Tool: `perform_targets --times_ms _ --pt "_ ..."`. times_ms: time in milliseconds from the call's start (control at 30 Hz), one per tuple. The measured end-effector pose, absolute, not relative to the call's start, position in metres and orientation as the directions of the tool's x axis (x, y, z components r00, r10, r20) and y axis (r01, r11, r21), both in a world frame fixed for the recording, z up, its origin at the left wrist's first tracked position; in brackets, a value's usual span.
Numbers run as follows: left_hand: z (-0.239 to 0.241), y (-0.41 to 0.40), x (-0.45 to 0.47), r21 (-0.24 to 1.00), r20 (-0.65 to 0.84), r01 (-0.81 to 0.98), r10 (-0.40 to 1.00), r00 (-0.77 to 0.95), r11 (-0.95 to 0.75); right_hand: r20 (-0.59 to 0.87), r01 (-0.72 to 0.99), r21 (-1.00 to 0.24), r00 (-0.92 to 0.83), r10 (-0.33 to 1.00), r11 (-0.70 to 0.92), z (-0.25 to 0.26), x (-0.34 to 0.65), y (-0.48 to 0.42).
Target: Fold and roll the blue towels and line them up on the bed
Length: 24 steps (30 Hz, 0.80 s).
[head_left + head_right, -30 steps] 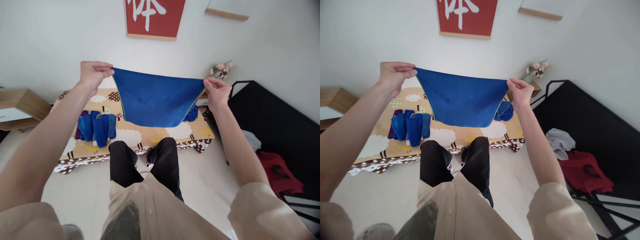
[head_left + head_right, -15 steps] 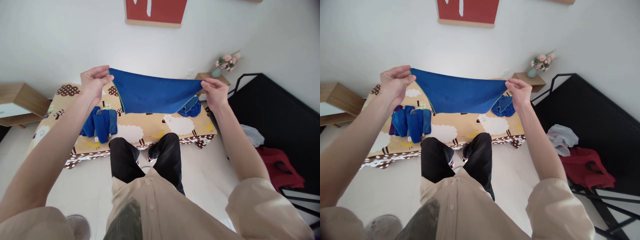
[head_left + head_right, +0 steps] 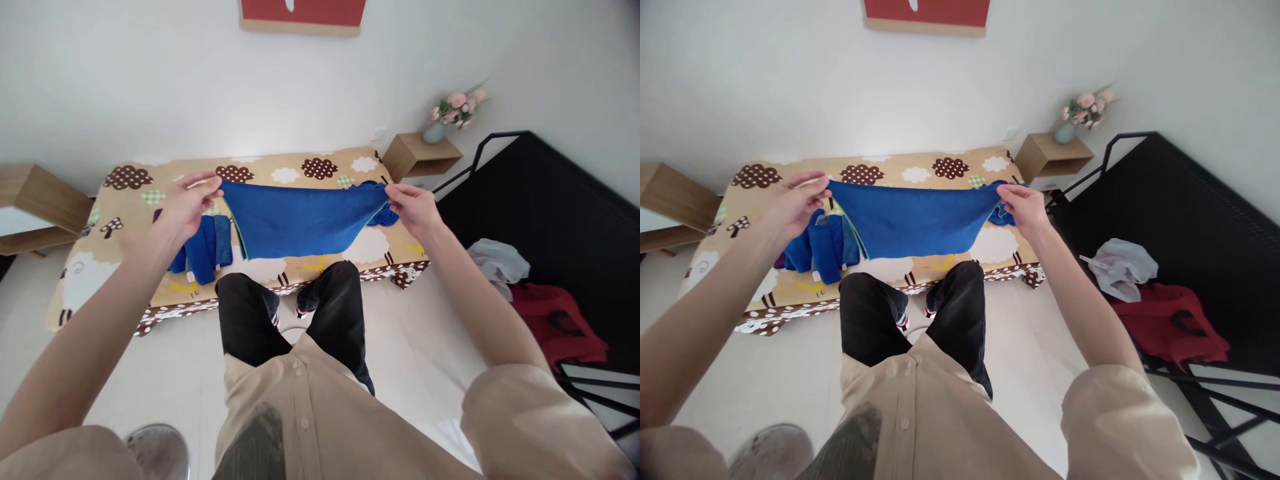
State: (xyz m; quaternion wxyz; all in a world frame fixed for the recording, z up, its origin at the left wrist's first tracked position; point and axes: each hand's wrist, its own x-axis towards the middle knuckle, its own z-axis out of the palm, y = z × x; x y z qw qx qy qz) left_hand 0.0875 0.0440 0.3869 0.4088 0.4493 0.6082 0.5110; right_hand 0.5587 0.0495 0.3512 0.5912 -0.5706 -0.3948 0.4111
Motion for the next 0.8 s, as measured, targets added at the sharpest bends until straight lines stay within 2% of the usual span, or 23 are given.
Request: perform_targets --times_ms 133,267,433,533,700,800 --pt "0.357 0.054 0.085 0.979 -0.193 0.014 0.944 -0.266 0.204 -0.085 -0.008 -0.996 0.328 0.941 -0.087 0.326 0.559 0.058" --pt "0.320 0.078 0.089 0.959 -0.282 -0.109 0.904 -0.320 0.261 -0.172 -0.028 -0.985 0.298 0.939 -0.172 0.292 0.553 0.081" --pt "0.277 0.142 0.102 0.941 -0.338 -0.157 0.847 -0.412 0.299 -0.137 -0.036 -0.990 0.331 0.934 -0.133 0.241 0.532 0.139" --pt "0.263 0.189 0.108 0.969 -0.241 -0.163 0.853 -0.463 0.186 -0.034 -0.028 -0.999 0.400 0.916 -0.025 0.216 0.522 0.181" --pt "0.241 0.221 0.103 0.976 0.130 -0.089 0.865 -0.484 -0.197 0.230 -0.012 -0.966 0.421 0.878 0.258 0.186 0.528 0.213" --pt "0.203 0.200 0.100 0.969 0.195 -0.036 0.843 -0.502 -0.245 0.253 0.040 -0.965 0.397 0.882 0.259 0.157 0.535 0.199"
